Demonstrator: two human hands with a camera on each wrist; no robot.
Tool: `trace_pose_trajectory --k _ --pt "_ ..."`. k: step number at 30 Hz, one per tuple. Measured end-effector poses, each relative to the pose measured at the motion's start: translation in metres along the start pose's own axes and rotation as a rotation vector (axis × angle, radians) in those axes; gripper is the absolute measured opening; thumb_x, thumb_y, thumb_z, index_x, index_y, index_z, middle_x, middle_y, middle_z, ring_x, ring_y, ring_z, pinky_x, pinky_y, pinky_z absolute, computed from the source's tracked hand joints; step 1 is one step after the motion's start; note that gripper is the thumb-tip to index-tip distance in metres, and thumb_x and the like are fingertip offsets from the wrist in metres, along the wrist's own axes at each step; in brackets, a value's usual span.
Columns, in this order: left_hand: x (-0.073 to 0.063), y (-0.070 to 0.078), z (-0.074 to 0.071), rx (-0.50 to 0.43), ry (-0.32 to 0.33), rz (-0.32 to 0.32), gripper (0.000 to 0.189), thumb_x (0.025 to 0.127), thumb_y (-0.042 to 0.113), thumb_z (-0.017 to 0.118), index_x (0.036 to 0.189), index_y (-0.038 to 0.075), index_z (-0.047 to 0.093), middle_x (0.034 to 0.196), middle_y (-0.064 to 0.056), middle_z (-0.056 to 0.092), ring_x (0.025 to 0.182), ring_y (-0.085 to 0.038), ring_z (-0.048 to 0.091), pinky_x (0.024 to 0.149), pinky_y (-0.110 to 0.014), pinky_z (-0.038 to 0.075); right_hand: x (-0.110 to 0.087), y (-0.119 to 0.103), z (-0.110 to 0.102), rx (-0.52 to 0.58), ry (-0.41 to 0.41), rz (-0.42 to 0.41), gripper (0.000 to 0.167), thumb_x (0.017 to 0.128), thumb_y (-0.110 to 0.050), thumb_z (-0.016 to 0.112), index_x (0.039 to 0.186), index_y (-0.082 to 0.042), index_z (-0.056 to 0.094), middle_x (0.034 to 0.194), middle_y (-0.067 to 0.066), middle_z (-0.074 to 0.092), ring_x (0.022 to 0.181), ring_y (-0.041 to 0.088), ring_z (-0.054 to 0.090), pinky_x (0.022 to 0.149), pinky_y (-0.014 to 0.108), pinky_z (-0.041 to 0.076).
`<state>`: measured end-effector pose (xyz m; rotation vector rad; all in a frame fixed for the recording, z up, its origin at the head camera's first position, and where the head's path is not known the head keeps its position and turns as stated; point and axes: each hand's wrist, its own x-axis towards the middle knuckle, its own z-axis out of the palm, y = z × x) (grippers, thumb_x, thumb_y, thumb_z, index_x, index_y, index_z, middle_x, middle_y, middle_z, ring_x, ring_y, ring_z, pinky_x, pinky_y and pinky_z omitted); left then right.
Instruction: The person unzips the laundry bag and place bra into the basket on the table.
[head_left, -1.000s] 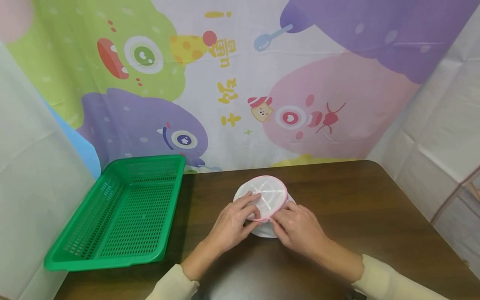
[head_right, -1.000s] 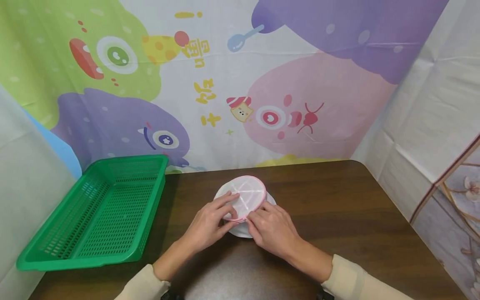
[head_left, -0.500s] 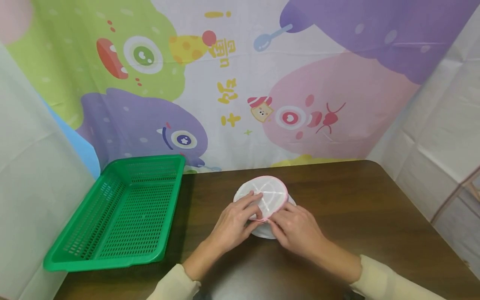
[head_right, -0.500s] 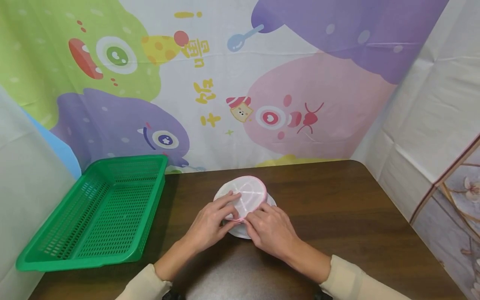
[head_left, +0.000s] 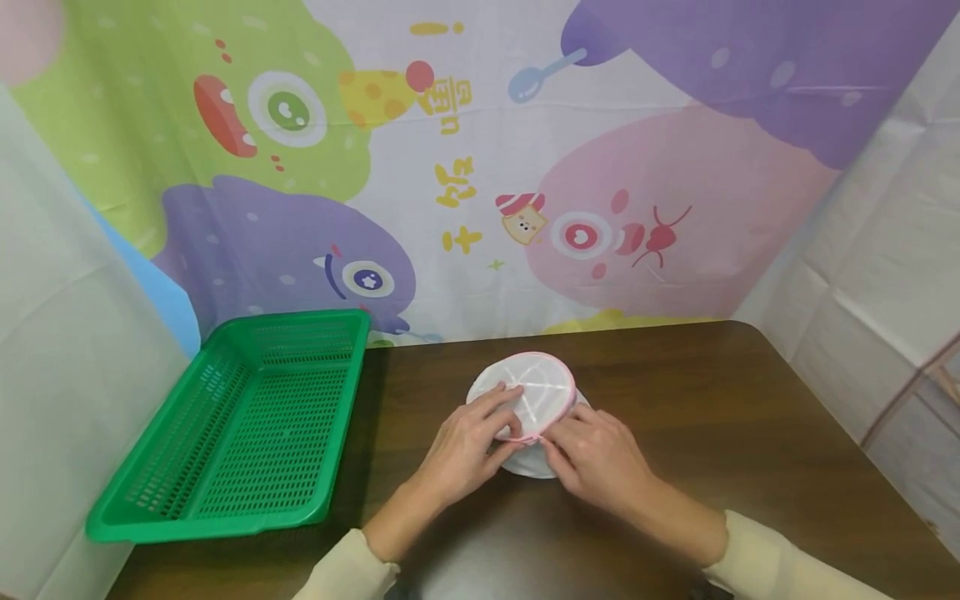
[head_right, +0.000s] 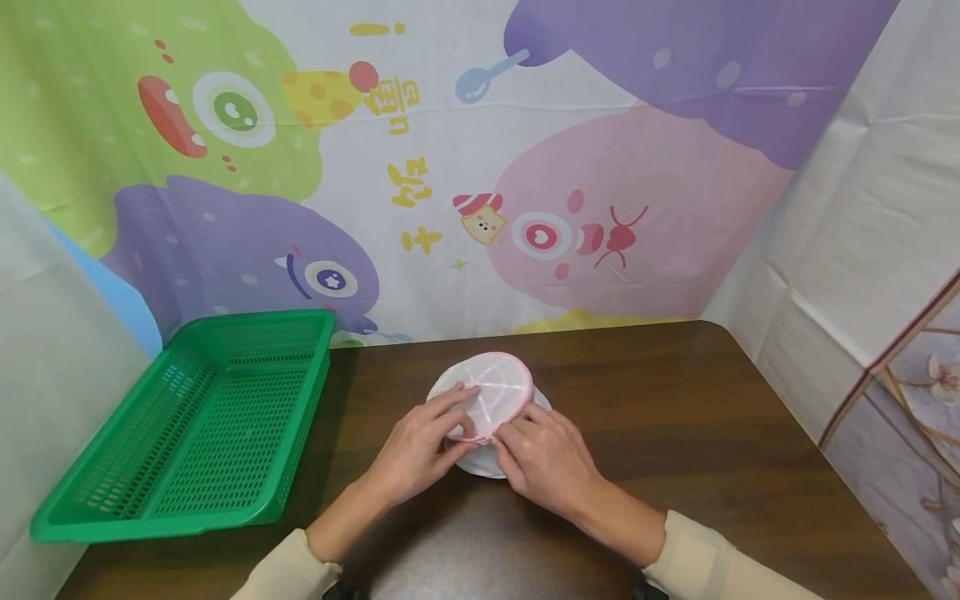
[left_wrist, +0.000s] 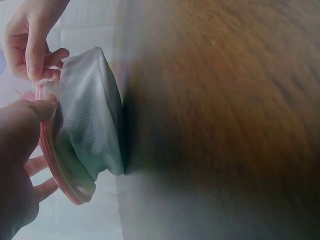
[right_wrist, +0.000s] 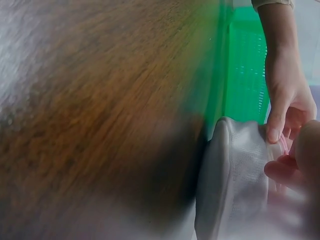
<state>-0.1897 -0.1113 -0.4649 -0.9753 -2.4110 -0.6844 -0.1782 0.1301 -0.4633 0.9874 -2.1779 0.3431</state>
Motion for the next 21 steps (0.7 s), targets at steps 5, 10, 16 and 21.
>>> trace_pose_trajectory --k 5,10,16,21 --pt "0.0035 0.0015 0.0044 -0.001 0.013 0.022 0.029 0.09 0.021 0.097 0.097 0.017 0.069 0.151 -0.013 0.076 0.143 -0.039 0.072 0.114 -0.052 0.063 0.0032 -0.0036 0.0017 0.02 0.01 -0.005 0.013 0.085 -0.015 0.086 0.085 -0.015 0.074 0.077 -0.006 0.072 0.082 0.017 0.069 0.064 0.031 0.054" --pt "0.0048 0.0038 0.0038 -0.007 -0.002 0.013 0.028 0.09 0.018 0.096 0.097 0.017 0.069 0.151 -0.012 0.076 0.143 -0.039 0.072 0.116 -0.051 0.062 0.004 -0.0049 0.003 0.026 0.013 -0.006 0.014 0.087 -0.016 0.086 0.083 -0.015 0.072 0.075 -0.006 0.07 0.081 0.017 0.068 0.066 0.033 0.056" --pt "0.0033 0.0019 0.0022 -0.012 -0.005 0.013 0.027 0.09 0.019 0.096 0.097 0.017 0.07 0.152 -0.012 0.075 0.144 -0.04 0.072 0.116 -0.052 0.062 0.0021 -0.0037 0.0021 0.012 -0.003 -0.002 0.012 0.087 -0.017 0.087 0.085 -0.016 0.075 0.079 -0.007 0.075 0.085 0.017 0.071 0.064 0.031 0.054" --pt "0.0011 -0.0006 0.0009 -0.01 -0.005 0.02 0.027 0.089 0.016 0.097 0.097 0.017 0.07 0.151 -0.012 0.076 0.144 -0.04 0.072 0.116 -0.052 0.062 -0.0008 -0.0004 0.0005 -0.004 -0.01 0.016 0.011 0.086 -0.016 0.088 0.089 -0.015 0.078 0.081 -0.007 0.077 0.08 0.014 0.066 0.06 0.028 0.049"
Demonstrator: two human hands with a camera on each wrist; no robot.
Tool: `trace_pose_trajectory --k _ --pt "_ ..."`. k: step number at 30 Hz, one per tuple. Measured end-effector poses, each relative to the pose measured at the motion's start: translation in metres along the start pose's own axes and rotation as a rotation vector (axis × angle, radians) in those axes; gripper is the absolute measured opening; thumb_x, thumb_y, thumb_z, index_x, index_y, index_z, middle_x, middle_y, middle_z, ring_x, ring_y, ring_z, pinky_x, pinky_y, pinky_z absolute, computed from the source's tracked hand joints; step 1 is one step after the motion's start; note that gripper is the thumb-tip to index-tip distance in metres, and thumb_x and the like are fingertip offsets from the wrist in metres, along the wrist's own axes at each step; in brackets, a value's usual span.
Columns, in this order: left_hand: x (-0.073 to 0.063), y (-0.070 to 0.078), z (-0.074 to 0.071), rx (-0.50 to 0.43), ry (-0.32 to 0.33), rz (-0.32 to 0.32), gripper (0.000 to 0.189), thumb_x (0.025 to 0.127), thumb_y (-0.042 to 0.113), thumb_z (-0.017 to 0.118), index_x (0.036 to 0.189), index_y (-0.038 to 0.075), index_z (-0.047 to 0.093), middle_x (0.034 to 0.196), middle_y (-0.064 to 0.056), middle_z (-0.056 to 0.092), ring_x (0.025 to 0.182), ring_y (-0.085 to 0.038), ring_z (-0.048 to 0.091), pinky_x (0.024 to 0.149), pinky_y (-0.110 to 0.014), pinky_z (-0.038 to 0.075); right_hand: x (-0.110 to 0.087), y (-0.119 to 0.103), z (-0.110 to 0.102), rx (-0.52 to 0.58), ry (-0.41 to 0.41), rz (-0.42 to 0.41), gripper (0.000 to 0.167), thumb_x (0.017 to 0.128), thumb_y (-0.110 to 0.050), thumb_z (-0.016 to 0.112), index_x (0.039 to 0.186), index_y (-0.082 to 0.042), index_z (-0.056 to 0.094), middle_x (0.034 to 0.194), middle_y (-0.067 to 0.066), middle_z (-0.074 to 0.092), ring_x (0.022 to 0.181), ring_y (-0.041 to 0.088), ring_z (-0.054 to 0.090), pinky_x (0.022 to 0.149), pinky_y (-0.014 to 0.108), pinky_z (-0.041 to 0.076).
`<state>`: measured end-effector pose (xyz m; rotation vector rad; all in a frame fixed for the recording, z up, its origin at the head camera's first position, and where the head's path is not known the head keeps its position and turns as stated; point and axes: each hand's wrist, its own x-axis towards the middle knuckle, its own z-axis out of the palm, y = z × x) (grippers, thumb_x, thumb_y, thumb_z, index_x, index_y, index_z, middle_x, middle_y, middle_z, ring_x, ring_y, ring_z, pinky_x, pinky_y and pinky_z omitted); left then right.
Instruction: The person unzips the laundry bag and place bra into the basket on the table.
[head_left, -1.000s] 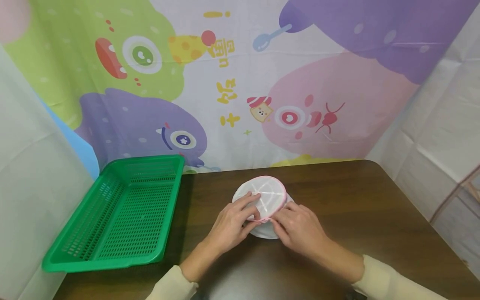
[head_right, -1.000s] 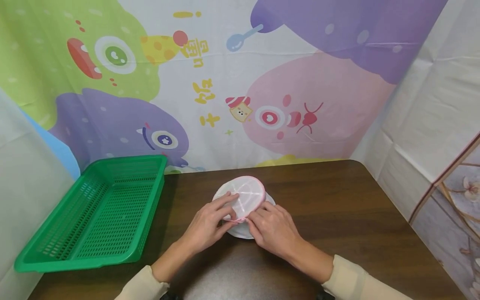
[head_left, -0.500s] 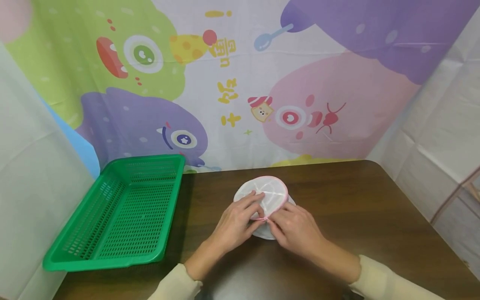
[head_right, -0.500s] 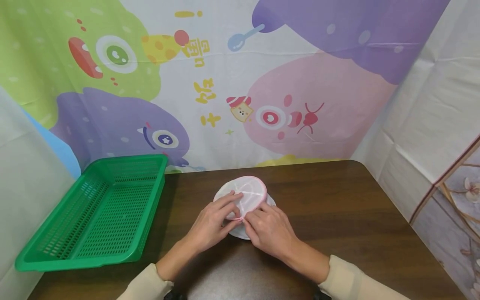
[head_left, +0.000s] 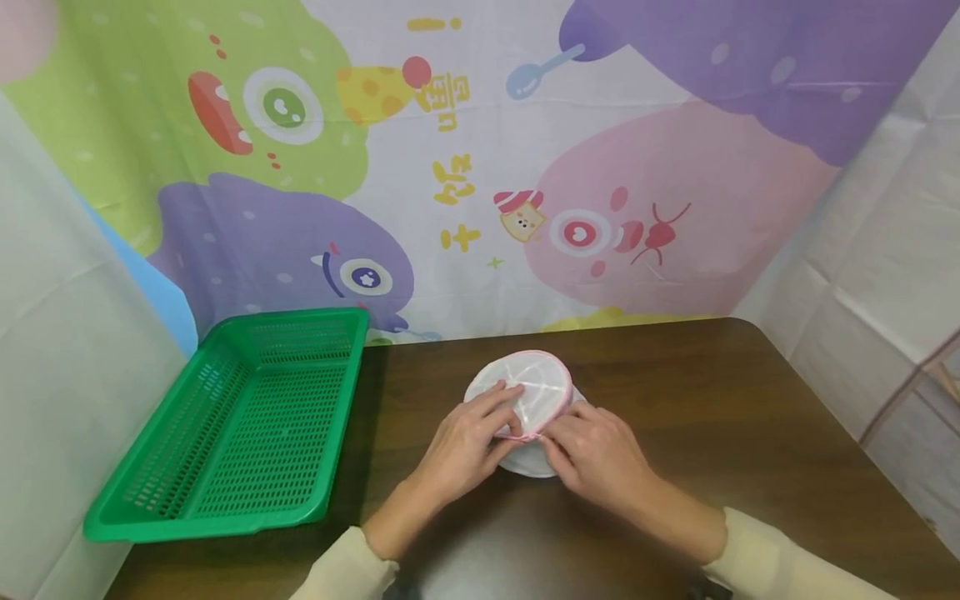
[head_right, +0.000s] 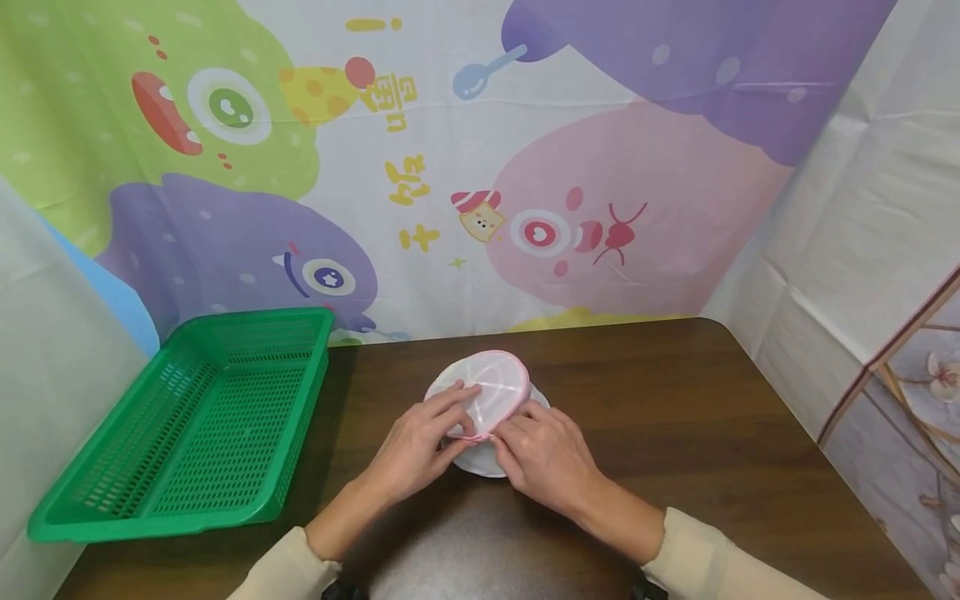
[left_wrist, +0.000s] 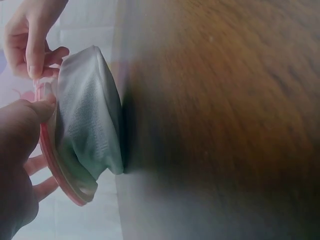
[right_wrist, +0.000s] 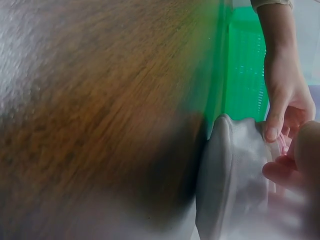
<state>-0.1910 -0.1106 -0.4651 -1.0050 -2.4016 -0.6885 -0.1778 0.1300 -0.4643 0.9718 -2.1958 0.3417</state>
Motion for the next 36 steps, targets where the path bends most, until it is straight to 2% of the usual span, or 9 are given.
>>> trace_pose_trajectory --k 6,12,17,24,30,36 --pt "0.0009 0.0012 -0.0008 -0.015 -0.019 -0.019 0.027 0.09 0.013 0.096 0.097 0.018 0.071 0.152 -0.012 0.075 0.145 -0.04 0.071 0.116 -0.053 0.062 -0.0001 0.0011 -0.0022 0.007 -0.005 0.0 0.012 0.085 -0.015 0.088 0.089 -0.016 0.077 0.079 -0.007 0.074 0.076 0.014 0.061 0.059 0.026 0.046" --pt "0.0027 0.003 0.0025 0.008 0.0 -0.011 0.027 0.09 0.018 0.097 0.096 0.018 0.07 0.15 -0.01 0.076 0.144 -0.038 0.072 0.117 -0.051 0.061 0.0027 -0.003 -0.0017 0.018 -0.001 -0.009 0.014 0.085 -0.014 0.087 0.085 -0.015 0.074 0.077 -0.006 0.072 0.081 0.016 0.066 0.061 0.028 0.05" --pt "0.0039 0.0058 0.0031 0.009 -0.002 -0.01 0.028 0.09 0.016 0.097 0.097 0.017 0.07 0.15 -0.011 0.077 0.143 -0.039 0.072 0.117 -0.052 0.061 0.0042 -0.0053 0.0007 0.032 0.01 -0.023 0.014 0.086 -0.014 0.085 0.083 -0.016 0.072 0.075 -0.006 0.07 0.082 0.017 0.068 0.064 0.031 0.054" --pt "0.0022 0.0044 0.0015 0.034 -0.012 0.003 0.026 0.092 0.017 0.095 0.098 0.017 0.07 0.151 -0.011 0.076 0.144 -0.039 0.072 0.118 -0.051 0.061 0.0021 -0.0028 0.0015 0.013 -0.005 -0.021 0.01 0.087 -0.016 0.087 0.087 -0.016 0.076 0.08 -0.006 0.076 0.086 0.018 0.072 0.065 0.032 0.057" --pt "-0.0001 0.0002 -0.0013 0.04 -0.012 0.008 0.025 0.092 0.017 0.095 0.098 0.018 0.071 0.151 -0.011 0.076 0.143 -0.039 0.072 0.114 -0.052 0.063 0.0001 0.0012 -0.0017 0.0 -0.013 0.006 0.01 0.086 -0.016 0.089 0.093 -0.015 0.081 0.083 -0.006 0.08 0.079 0.014 0.065 0.061 0.028 0.052" --pt "0.0005 0.0006 -0.0015 0.021 -0.016 0.0 0.026 0.091 0.018 0.096 0.096 0.018 0.07 0.152 -0.012 0.075 0.143 -0.04 0.072 0.115 -0.053 0.062 0.0024 0.0002 -0.0039 0.012 0.001 -0.01 0.012 0.085 -0.015 0.088 0.088 -0.015 0.077 0.077 -0.006 0.074 0.077 0.015 0.063 0.06 0.029 0.049"
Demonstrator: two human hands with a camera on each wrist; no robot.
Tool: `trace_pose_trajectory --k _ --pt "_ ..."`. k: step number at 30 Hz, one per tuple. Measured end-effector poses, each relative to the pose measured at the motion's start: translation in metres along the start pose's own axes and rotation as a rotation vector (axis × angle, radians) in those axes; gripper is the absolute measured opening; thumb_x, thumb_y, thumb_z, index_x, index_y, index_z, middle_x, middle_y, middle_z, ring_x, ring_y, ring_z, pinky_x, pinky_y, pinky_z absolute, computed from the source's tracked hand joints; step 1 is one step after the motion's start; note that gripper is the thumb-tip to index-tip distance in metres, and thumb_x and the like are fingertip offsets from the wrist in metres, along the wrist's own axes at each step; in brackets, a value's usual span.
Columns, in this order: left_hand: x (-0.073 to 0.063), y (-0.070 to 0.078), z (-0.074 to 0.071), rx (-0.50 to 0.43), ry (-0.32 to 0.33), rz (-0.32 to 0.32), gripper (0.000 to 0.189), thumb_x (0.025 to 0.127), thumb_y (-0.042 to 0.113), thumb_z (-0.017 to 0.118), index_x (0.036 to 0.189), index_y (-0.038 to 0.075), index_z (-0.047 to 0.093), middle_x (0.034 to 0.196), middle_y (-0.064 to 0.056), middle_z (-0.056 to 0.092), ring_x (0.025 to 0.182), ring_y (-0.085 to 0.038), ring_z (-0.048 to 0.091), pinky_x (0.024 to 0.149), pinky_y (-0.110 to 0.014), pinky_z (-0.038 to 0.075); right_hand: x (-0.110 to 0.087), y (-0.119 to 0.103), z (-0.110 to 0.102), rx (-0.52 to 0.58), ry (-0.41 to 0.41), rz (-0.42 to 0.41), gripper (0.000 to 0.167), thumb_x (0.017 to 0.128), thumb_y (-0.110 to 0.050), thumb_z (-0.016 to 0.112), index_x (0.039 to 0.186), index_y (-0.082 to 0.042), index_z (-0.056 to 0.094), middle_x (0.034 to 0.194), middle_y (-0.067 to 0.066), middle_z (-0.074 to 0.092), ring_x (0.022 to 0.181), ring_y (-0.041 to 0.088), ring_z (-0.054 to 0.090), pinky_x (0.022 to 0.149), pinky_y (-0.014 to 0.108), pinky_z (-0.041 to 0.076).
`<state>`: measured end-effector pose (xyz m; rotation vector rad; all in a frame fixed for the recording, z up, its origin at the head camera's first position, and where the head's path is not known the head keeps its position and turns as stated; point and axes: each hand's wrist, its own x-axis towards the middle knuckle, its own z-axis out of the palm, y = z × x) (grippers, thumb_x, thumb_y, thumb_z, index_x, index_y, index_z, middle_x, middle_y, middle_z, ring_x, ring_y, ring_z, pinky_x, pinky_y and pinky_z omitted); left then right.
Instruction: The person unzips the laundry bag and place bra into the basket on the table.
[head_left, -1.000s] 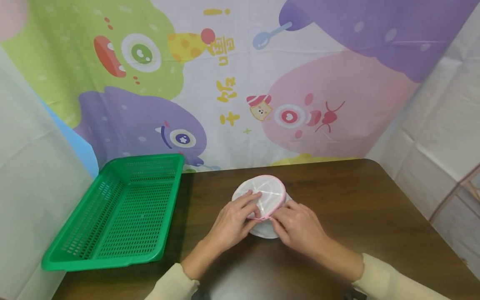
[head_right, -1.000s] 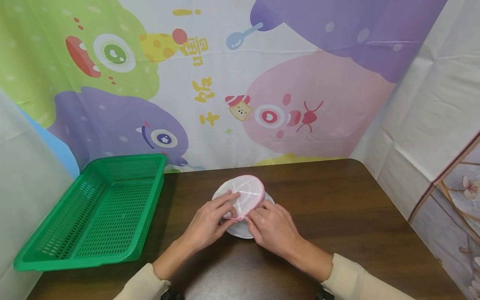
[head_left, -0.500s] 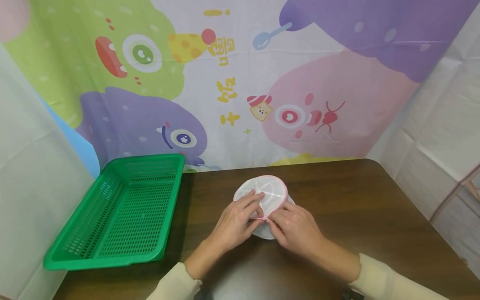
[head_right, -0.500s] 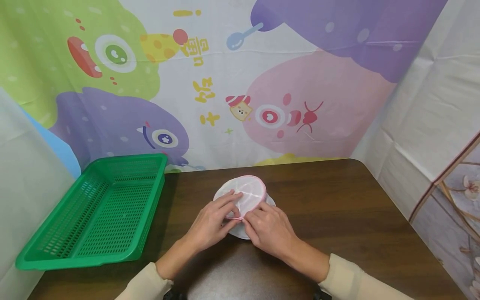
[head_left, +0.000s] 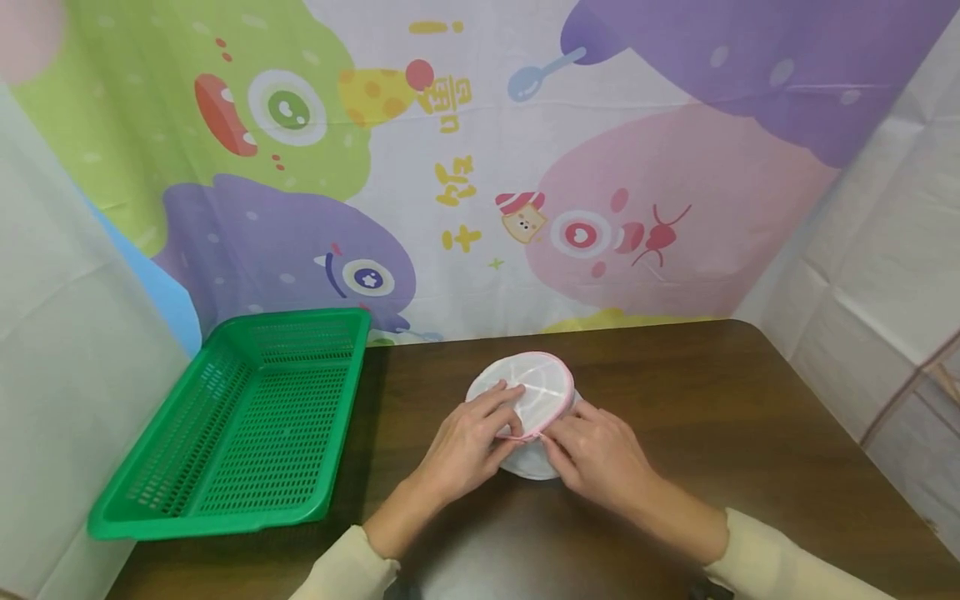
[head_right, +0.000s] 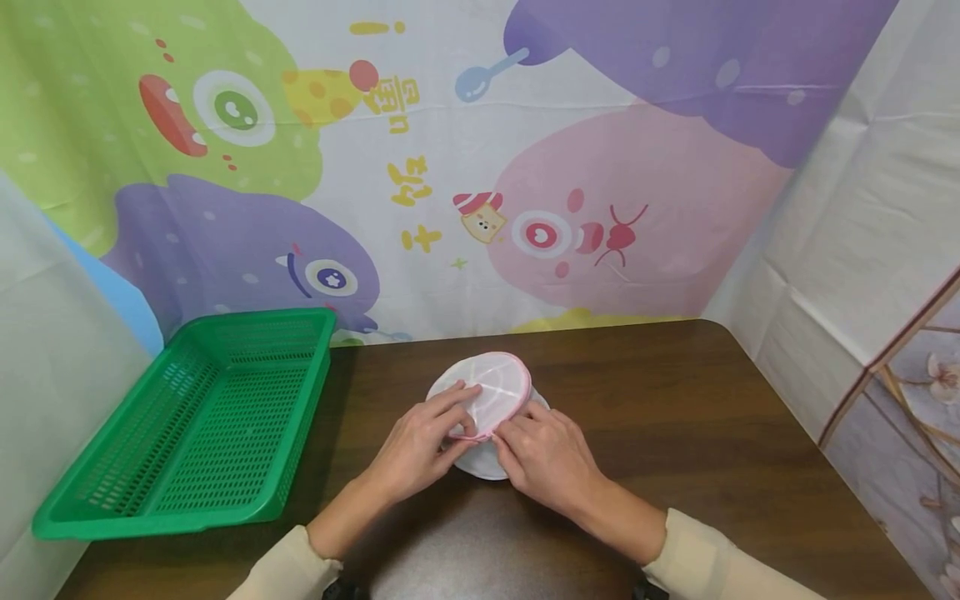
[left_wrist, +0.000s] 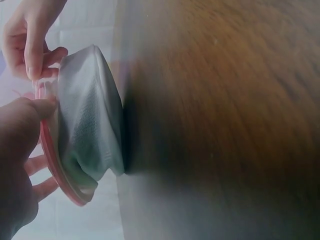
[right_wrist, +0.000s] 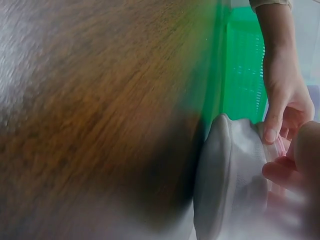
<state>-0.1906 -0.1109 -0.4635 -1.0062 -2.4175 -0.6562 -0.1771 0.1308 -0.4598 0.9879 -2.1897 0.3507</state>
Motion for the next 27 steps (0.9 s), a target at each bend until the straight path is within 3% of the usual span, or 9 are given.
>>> trace_pose_trajectory --k 15,27 --pt "0.003 0.0033 0.0037 0.015 0.025 0.024 0.029 0.088 0.018 0.099 0.094 0.017 0.07 0.149 -0.012 0.077 0.142 -0.039 0.073 0.116 -0.05 0.062 0.0003 -0.0053 0.0048 0.005 0.016 -0.002 0.018 0.085 -0.015 0.086 0.078 -0.016 0.069 0.072 -0.006 0.066 0.078 0.016 0.066 0.059 0.03 0.053" --pt "-0.0017 -0.0002 -0.002 0.017 -0.005 -0.008 0.025 0.09 0.015 0.097 0.096 0.019 0.072 0.151 -0.01 0.076 0.145 -0.039 0.071 0.111 -0.052 0.065 0.0001 -0.0005 0.0019 0.005 0.005 0.001 0.01 0.085 -0.014 0.087 0.088 -0.015 0.077 0.079 -0.007 0.075 0.078 0.014 0.063 0.062 0.028 0.054"
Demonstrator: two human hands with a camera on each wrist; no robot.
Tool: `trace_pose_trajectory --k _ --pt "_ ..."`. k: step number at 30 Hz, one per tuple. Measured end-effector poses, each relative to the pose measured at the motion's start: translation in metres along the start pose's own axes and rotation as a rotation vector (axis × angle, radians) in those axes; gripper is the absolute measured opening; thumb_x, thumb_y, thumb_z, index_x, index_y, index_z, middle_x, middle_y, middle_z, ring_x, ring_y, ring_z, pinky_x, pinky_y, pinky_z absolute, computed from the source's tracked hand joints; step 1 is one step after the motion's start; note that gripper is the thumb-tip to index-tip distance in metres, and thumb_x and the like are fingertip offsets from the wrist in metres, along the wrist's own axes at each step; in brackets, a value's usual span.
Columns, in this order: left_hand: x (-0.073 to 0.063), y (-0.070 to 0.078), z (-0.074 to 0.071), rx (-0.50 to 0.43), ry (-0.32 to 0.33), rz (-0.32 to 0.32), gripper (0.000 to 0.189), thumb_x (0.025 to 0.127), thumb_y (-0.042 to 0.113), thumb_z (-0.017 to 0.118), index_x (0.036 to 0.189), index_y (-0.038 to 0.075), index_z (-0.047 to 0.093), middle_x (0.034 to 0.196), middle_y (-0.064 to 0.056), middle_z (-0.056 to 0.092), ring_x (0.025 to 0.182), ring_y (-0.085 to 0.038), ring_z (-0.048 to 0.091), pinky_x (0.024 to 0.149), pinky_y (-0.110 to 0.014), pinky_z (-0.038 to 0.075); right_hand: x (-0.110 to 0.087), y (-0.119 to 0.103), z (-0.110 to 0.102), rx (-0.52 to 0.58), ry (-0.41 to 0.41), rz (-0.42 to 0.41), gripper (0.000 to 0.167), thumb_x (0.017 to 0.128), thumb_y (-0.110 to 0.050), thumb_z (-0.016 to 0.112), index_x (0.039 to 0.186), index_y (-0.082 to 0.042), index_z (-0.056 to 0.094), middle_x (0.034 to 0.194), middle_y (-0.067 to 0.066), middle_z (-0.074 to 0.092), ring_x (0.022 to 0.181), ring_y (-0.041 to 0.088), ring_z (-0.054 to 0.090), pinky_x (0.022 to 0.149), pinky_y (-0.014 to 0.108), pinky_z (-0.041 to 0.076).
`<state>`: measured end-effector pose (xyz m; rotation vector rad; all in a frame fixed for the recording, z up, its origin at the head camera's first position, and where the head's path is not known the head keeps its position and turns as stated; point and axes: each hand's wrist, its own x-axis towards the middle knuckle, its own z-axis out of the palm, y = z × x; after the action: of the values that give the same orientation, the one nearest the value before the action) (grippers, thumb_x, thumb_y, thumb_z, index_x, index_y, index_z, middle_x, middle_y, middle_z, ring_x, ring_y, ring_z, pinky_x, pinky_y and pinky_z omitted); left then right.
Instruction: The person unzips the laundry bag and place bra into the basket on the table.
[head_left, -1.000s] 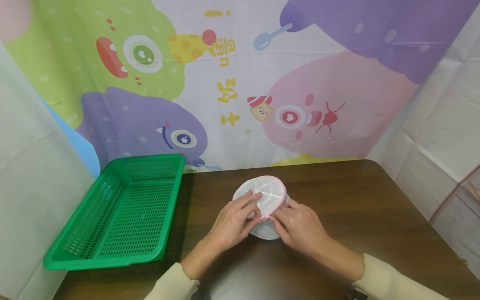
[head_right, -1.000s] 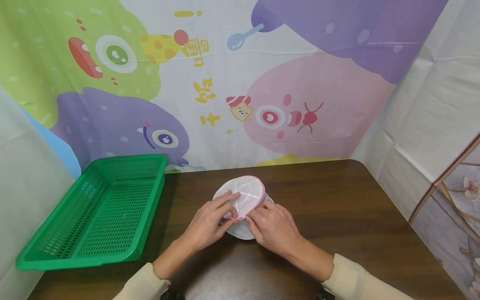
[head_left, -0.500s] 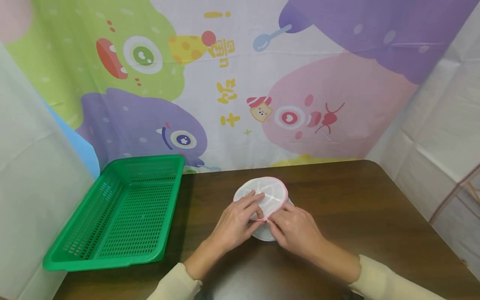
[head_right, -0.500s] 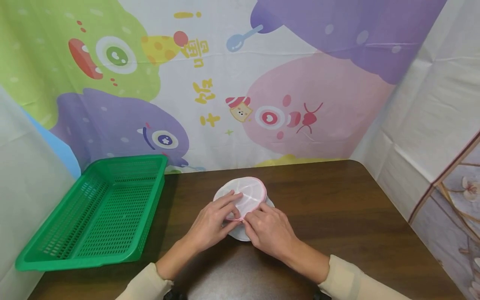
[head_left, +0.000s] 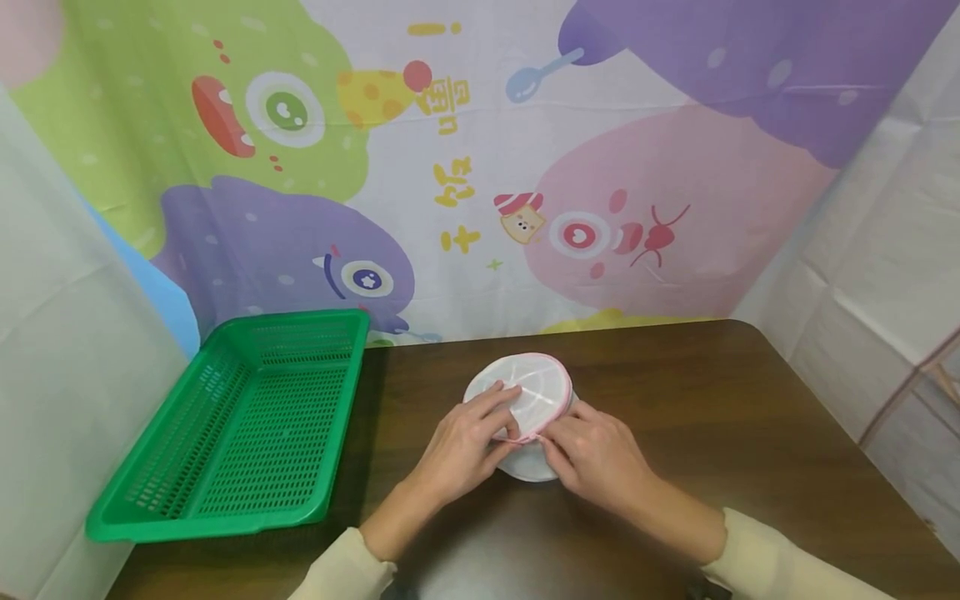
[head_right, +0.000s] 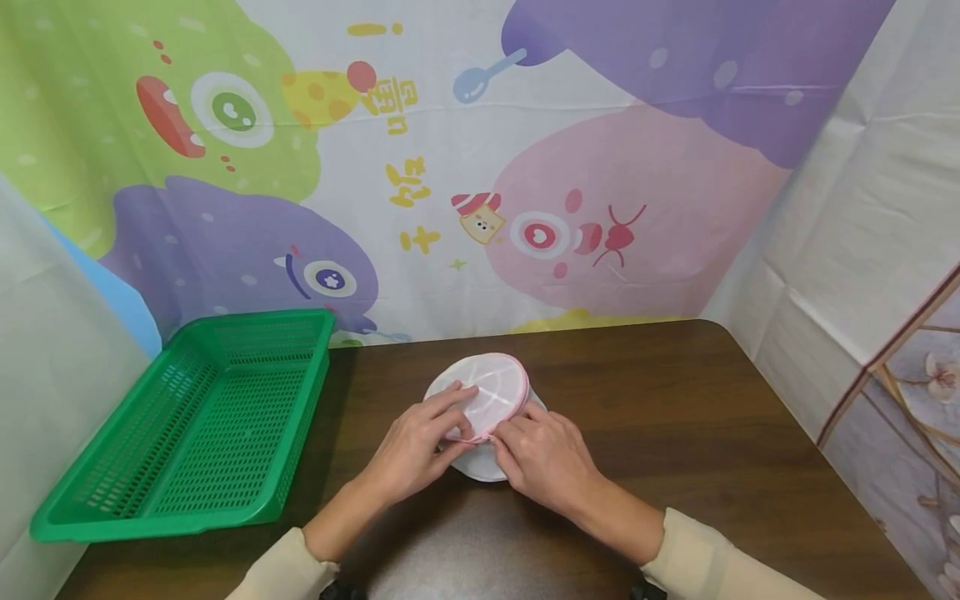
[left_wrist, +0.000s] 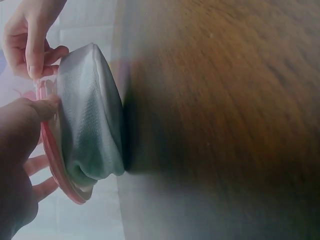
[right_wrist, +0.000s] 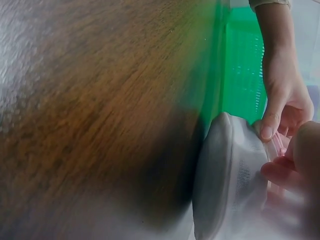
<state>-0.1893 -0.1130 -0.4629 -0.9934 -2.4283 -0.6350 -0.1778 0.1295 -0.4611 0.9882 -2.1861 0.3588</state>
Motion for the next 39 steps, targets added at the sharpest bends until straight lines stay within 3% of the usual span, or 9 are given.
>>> trace_pose_trajectory --k 11,16,27,39 --pt "0.0039 0.0033 0.0044 0.003 0.029 0.005 0.03 0.087 0.02 0.1 0.094 0.018 0.071 0.15 -0.01 0.077 0.143 -0.038 0.073 0.114 -0.051 0.063 0.0025 -0.0035 0.0013 0.013 0.015 -0.003 0.02 0.085 -0.013 0.083 0.076 -0.016 0.066 0.07 -0.006 0.063 0.074 0.014 0.06 0.058 0.027 0.05" --pt "0.0053 0.005 0.0048 -0.009 0.021 -0.001 0.029 0.088 0.02 0.099 0.094 0.017 0.071 0.151 -0.011 0.076 0.143 -0.039 0.073 0.116 -0.051 0.062 0.0019 -0.0045 0.0026 0.02 0.013 -0.002 0.02 0.085 -0.013 0.084 0.076 -0.016 0.066 0.069 -0.007 0.062 0.074 0.014 0.059 0.057 0.026 0.049" --pt "0.001 0.0 -0.0011 -0.001 0.0 -0.002 0.026 0.089 0.016 0.097 0.095 0.019 0.072 0.151 -0.011 0.076 0.144 -0.039 0.071 0.114 -0.051 0.063 0.0 0.0012 0.0006 0.006 -0.01 0.007 0.01 0.085 -0.013 0.087 0.086 -0.015 0.077 0.079 -0.007 0.077 0.078 0.014 0.065 0.062 0.028 0.055" --pt "0.0017 0.0002 0.0024 0.005 0.021 -0.001 0.028 0.089 0.019 0.099 0.094 0.019 0.071 0.15 -0.011 0.077 0.143 -0.038 0.072 0.114 -0.051 0.063 0.0021 -0.003 -0.0013 0.018 0.003 0.001 0.017 0.085 -0.012 0.084 0.079 -0.016 0.069 0.071 -0.007 0.065 0.073 0.013 0.059 0.058 0.025 0.049"
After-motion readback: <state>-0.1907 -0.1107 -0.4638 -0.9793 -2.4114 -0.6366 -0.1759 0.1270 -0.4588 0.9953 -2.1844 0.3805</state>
